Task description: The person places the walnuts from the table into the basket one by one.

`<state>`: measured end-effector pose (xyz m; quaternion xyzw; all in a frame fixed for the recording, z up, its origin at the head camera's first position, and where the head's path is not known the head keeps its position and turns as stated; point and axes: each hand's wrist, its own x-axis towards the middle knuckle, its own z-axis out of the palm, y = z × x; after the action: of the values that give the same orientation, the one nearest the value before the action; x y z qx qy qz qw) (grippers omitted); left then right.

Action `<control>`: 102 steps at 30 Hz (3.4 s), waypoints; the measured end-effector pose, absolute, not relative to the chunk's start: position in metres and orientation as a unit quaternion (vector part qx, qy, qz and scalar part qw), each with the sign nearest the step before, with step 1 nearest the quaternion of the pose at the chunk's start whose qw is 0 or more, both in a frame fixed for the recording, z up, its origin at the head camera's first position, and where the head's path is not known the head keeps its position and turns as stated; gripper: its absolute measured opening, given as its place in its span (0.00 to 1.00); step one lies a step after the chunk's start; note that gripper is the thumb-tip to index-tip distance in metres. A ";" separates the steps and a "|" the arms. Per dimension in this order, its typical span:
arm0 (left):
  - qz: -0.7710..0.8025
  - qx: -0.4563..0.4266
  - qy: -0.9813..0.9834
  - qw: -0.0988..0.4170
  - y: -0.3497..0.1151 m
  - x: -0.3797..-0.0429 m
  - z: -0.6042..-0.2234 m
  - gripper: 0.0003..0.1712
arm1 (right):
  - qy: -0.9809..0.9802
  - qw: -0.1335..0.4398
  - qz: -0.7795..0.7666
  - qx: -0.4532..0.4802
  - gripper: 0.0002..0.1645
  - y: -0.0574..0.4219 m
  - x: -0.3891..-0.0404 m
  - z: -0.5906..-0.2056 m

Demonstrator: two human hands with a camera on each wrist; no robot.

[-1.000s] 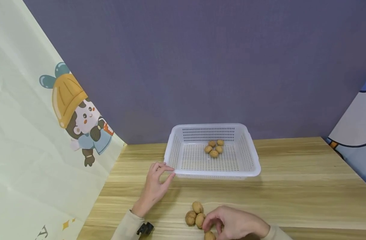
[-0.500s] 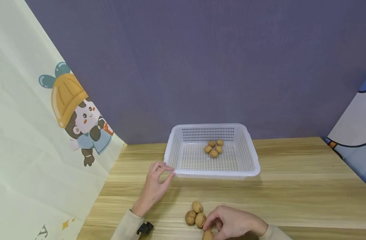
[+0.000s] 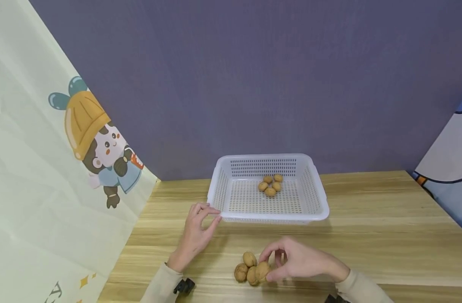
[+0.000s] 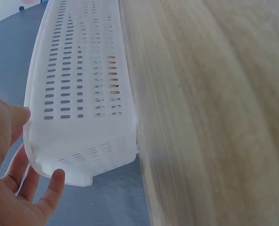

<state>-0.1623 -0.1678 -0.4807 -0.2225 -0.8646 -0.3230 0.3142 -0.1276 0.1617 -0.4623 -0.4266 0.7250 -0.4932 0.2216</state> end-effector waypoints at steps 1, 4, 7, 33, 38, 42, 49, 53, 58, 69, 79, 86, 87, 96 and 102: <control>-0.323 -0.222 -0.865 0.312 -0.168 -0.162 -0.481 0.10 | 0.736 0.205 -0.484 -0.426 0.16 0.164 -0.130 -0.455; -0.326 -0.220 -0.868 0.304 -0.168 -0.162 -0.480 0.10 | 0.759 0.173 -0.467 -0.418 0.16 0.169 -0.138 -0.436; -0.327 -0.221 -0.868 0.302 -0.168 -0.162 -0.479 0.10 | 0.768 0.157 -0.467 -0.408 0.17 0.172 -0.148 -0.417; -0.327 -0.223 -0.864 0.312 -0.172 -0.162 -0.476 0.10 | 0.857 0.086 -0.469 -0.196 0.36 0.159 -0.272 -0.352; -0.329 -0.219 -0.866 0.306 -0.171 -0.160 -0.476 0.10 | 0.863 0.081 -0.470 -0.167 0.38 0.156 -0.292 -0.356; -0.329 -0.217 -0.868 0.302 -0.170 -0.159 -0.476 0.10 | 0.862 0.085 -0.472 -0.163 0.39 0.154 -0.303 -0.369; -0.328 -0.215 -0.869 0.303 -0.170 -0.158 -0.475 0.10 | 0.855 0.098 -0.485 -0.154 0.41 0.149 -0.321 -0.390; -0.330 -0.212 -0.871 0.296 -0.170 -0.158 -0.475 0.10 | 0.853 0.110 -0.488 -0.148 0.41 0.148 -0.332 -0.400; -0.333 -0.207 -0.874 0.286 -0.173 -0.158 -0.475 0.10 | 0.866 0.110 -0.468 -0.135 0.40 0.148 -0.342 -0.417; -0.329 -0.208 -0.877 0.283 -0.172 -0.157 -0.474 0.10 | 0.900 0.075 -0.419 -0.096 0.36 0.149 -0.347 -0.443; -0.327 -0.210 -0.874 0.292 -0.172 -0.158 -0.473 0.10 | 0.909 0.086 -0.385 -0.136 0.32 0.144 -0.349 -0.448; -0.324 -0.211 -0.872 0.298 -0.172 -0.158 -0.475 0.10 | 0.928 0.073 -0.338 -0.138 0.32 0.141 -0.351 -0.455; -0.325 -0.212 -0.872 0.299 -0.171 -0.158 -0.475 0.10 | 0.930 0.072 -0.333 -0.139 0.32 0.141 -0.351 -0.455; -0.328 -0.207 -0.875 0.290 -0.171 -0.157 -0.476 0.11 | 0.930 0.072 -0.325 -0.158 0.24 0.143 -0.353 -0.460; -0.329 -0.209 -0.874 0.291 -0.170 -0.160 -0.476 0.11 | 0.924 0.078 -0.340 -0.159 0.20 0.146 -0.354 -0.457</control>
<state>-0.1601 -0.1700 -0.4764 -0.2095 -0.8737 -0.3289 0.2909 -0.3544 0.1457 -0.4568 -0.1593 0.9235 -0.3401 0.0778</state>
